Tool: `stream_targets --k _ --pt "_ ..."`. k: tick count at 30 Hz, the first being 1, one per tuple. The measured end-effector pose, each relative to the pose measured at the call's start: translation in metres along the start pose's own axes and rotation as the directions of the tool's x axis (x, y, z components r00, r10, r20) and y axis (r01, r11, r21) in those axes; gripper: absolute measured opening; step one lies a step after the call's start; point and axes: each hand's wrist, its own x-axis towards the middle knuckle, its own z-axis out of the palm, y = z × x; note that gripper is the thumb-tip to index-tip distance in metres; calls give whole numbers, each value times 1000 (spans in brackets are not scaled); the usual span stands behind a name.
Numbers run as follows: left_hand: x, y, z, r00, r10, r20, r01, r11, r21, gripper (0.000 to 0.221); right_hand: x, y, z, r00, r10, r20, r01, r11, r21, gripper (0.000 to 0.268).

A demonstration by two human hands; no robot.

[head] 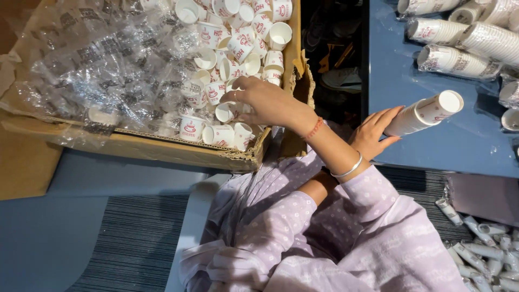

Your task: Sort and stack paper cups from a box into stacks or sleeves.

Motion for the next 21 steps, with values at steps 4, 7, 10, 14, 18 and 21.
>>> stream_targets --k 4,7,10,14,18,21 --pt "-1 0 1 1000 3 -4 -3 999 -40 78 23 1 23 966 123 225 -95 987 -132 49" --pt "-1 4 0 1000 -15 -3 15 999 -32 77 27 8 48 922 222 316 -108 934 -341 46" --pt "-2 1 1 1000 -17 -14 16 1000 -23 77 30 6 46 907 227 355 -5 848 -529 26" --pt "-3 -1 6 999 -39 2 39 999 -28 76 20 1 -3 966 173 194 -116 955 -274 46" --pt "-2 10 -10 999 46 11 -46 999 -20 76 -17 -8 -69 977 68 -202 -89 991 -97 49" --pt "1 7 -13 999 28 30 -27 999 -33 74 -72 -31 -119 879 148 -454 -248 954 -169 41"
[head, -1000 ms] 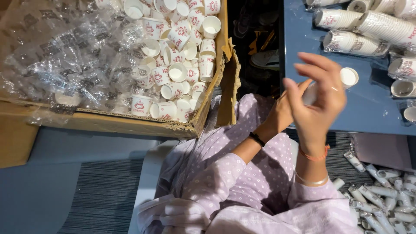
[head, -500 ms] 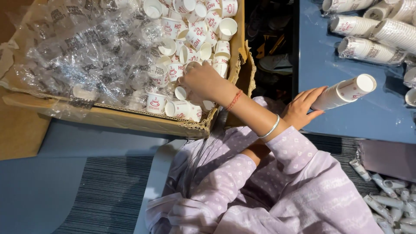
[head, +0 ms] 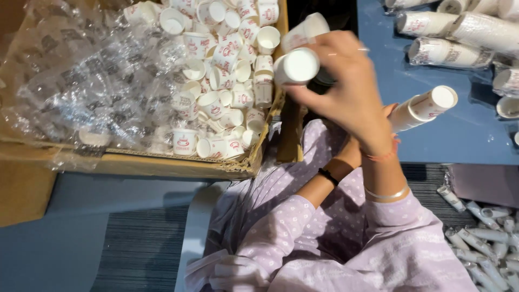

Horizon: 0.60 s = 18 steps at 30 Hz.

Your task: Sort and stack paper cups from a box into stacks or sleeves.

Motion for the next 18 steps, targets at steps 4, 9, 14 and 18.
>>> stream_targets --k 4,9,14,18 --pt "-1 5 -2 999 -38 36 39 999 -31 71 -81 32 -89 949 217 -228 -265 942 -207 36" --pt "3 27 -17 996 -89 -11 88 996 -26 71 -136 51 -146 815 479 -327 -535 839 -104 25" --pt "2 24 -15 997 -74 -15 74 997 -14 72 -135 44 -132 852 485 -199 -524 786 -328 25" --pt "-2 15 -11 997 -77 2 77 996 37 69 -129 47 -115 858 466 -217 -514 776 -366 38"
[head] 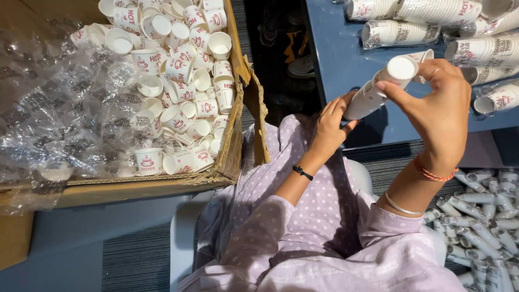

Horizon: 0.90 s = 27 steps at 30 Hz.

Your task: Sort and stack paper cups from a box into stacks or sleeves.

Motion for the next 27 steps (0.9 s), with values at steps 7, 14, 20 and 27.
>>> stream_targets --k 7,14,20,27 --pt "1 2 0 1000 -1 -8 1 1000 5 69 -11 24 -11 972 190 -137 -144 946 292 29" --pt "2 4 -2 1000 0 4 0 1000 -22 69 -36 90 3 891 454 -25 -119 285 951 44" --pt "1 4 0 1000 12 -1 -13 1000 -16 69 -18 53 8 890 450 77 -69 -34 997 54" --pt "2 3 2 999 14 -29 -14 1000 -6 67 -11 34 24 951 284 123 -170 148 974 53"
